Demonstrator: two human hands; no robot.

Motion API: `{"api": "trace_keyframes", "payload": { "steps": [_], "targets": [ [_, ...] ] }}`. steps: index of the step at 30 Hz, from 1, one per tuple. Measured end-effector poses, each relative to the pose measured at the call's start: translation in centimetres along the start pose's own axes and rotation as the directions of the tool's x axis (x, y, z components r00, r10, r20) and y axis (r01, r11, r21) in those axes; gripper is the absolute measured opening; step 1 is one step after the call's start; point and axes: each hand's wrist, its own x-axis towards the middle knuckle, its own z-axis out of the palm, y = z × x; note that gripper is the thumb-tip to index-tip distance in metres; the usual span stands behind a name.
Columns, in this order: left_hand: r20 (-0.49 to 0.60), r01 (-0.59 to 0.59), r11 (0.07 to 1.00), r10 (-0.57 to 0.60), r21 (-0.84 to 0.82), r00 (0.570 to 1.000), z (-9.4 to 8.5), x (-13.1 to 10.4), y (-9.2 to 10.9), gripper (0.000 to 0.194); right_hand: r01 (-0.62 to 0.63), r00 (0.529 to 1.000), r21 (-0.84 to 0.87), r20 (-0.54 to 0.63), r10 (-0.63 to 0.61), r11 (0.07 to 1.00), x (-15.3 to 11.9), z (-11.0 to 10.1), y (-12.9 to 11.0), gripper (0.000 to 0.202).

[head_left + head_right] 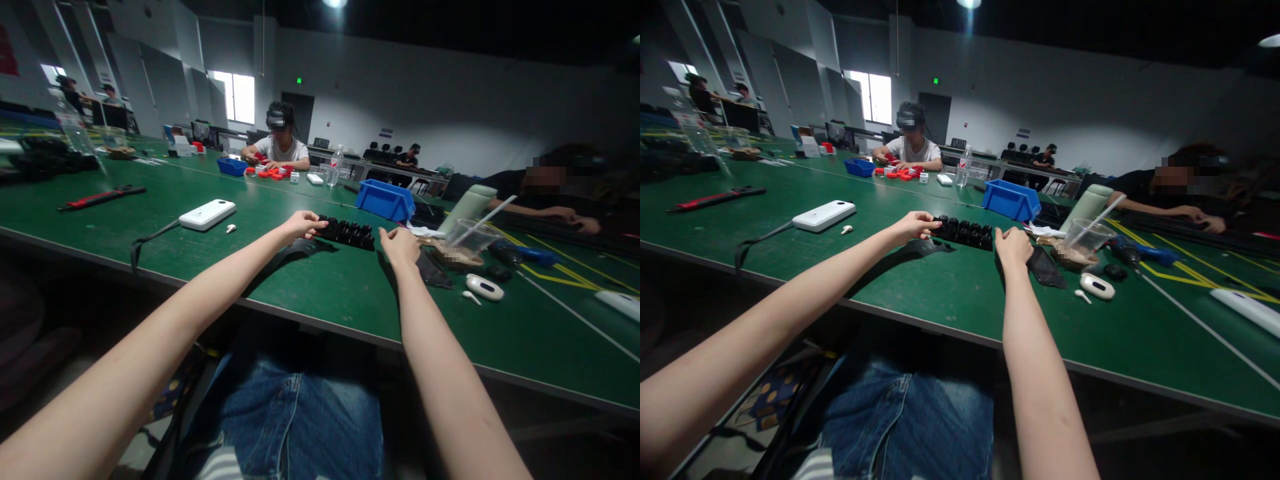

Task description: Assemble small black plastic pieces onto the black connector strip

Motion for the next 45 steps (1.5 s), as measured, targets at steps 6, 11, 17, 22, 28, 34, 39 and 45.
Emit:
{"api": "trace_keyframes", "payload": {
  "steps": [6, 11, 17, 22, 28, 34, 39, 45],
  "targets": [
    [0.014, -0.095, 0.993, 0.094, 0.07, 0.995, 0.0, -0.1, -0.4, 0.031, 0.166, 0.979, 0.444, 0.031, -0.2, 0.88, -2.1, 1.5, -4.2, 0.032],
    [0.097, -0.191, 0.98, 0.184, 0.061, 0.978, -0.1, -0.1, -0.5, 0.028, -0.079, 0.903, 0.831, 0.294, -0.314, 0.551, -4.1, 3.2, -6.5, 0.033],
    [0.168, -0.225, 0.971, 0.209, 0.084, 0.964, -0.4, -0.1, -0.6, 0.031, -0.122, 0.905, 0.847, 0.308, -0.292, 0.517, -4.5, 3.5, -6.3, 0.03],
    [0.203, -0.237, 0.966, 0.213, 0.1, 0.956, -0.4, -0.3, -0.4, 0.035, -0.136, 0.889, 0.842, 0.336, -0.311, 0.522, -4.1, 3.8, -5.9, 0.035],
    [0.21, -0.192, 0.979, 0.172, 0.076, 0.962, -0.2, -0.2, -0.7, 0.041, -0.066, 0.896, 0.821, 0.298, -0.329, 0.567, -3.9, 4.5, -5.7, 0.038],
    [0.201, -0.045, 0.998, 0.051, -0.034, 0.978, 0.1, -0.1, -0.7, 0.041, 0.093, 0.92, 0.793, 0.162, -0.356, 0.602, -3.6, 4.3, -5.5, 0.03],
    [0.186, 0.084, 0.989, -0.06, -0.125, 0.981, 0.1, -0.1, -0.2, 0.038, 0.308, 0.902, 0.721, -0.013, -0.433, 0.62, -3.6, 3.8, -5.3, 0.026],
    [0.219, 0.256, 0.956, -0.222, -0.141, 0.95, 0.1, -0.1, -0.1, 0.02, 0.482, 0.82, 0.654, -0.101, -0.564, 0.583, -3.8, 3.8, -5.3, 0.024]
  ]
}}
